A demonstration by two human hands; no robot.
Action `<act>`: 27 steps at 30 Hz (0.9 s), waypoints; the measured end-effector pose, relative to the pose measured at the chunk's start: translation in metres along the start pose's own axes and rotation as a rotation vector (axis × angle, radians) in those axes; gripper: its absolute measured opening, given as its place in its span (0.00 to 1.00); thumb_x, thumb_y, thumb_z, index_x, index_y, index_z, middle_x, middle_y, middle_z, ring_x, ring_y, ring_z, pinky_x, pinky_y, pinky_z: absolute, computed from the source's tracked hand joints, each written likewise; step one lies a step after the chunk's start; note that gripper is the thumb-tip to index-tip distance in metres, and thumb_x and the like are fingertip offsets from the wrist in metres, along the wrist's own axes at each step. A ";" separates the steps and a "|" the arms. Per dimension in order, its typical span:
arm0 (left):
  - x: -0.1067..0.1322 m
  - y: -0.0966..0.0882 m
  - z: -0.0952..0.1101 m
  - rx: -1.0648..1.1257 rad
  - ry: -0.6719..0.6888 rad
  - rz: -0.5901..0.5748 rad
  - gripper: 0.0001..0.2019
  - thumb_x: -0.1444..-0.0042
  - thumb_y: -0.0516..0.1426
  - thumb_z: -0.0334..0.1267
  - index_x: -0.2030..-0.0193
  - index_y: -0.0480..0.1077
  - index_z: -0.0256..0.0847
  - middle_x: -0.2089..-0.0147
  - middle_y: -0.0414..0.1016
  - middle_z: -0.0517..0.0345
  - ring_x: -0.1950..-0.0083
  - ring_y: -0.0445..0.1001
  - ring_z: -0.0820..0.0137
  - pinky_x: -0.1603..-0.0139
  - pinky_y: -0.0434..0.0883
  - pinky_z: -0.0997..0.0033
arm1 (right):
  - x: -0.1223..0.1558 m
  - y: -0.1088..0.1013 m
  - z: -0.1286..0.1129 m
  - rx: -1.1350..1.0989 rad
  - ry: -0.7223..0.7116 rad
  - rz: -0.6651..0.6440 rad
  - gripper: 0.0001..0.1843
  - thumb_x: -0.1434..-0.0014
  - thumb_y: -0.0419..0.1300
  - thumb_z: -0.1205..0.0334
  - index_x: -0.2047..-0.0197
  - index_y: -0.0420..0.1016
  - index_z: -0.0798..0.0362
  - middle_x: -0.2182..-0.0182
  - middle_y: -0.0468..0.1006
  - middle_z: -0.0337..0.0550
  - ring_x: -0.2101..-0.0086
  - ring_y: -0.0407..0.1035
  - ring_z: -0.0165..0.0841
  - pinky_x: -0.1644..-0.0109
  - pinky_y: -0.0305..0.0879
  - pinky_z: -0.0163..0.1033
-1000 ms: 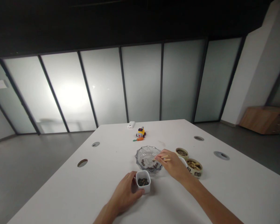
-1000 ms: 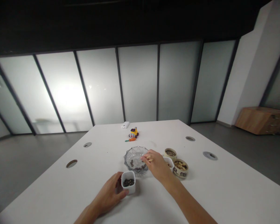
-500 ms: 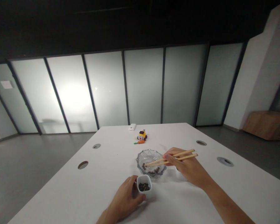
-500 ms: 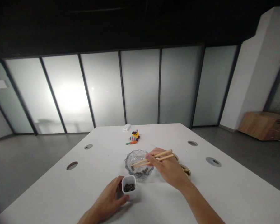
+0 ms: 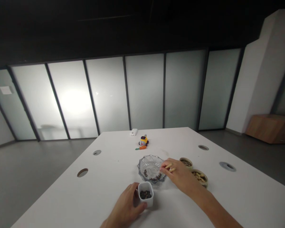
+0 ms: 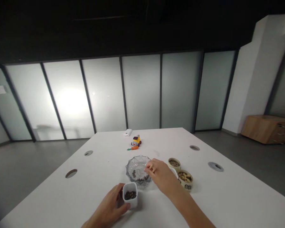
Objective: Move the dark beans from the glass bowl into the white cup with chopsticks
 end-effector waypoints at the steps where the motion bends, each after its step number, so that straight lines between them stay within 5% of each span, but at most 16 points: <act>1: -0.001 0.001 -0.002 0.005 0.004 -0.002 0.18 0.46 0.63 0.39 0.48 0.73 0.40 0.50 0.79 0.52 0.52 0.73 0.59 0.51 0.67 0.66 | -0.001 0.004 0.002 0.006 0.002 -0.011 0.11 0.31 0.61 0.61 0.65 0.82 0.48 0.63 0.85 0.46 0.60 0.79 0.41 0.53 0.70 0.43; 27: 0.001 0.000 0.000 -0.017 0.011 -0.013 0.19 0.45 0.63 0.36 0.46 0.73 0.41 0.50 0.79 0.55 0.51 0.72 0.59 0.49 0.66 0.67 | -0.003 0.010 0.006 0.062 0.031 -0.076 0.13 0.28 0.58 0.57 0.64 0.79 0.49 0.61 0.83 0.47 0.57 0.78 0.42 0.49 0.67 0.44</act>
Point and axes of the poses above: each hand's wrist, its own x-axis away from the middle knuckle, its own y-axis out of the palm, z = x × y, the point moved 1 cm from there along -x, towards the middle knuckle
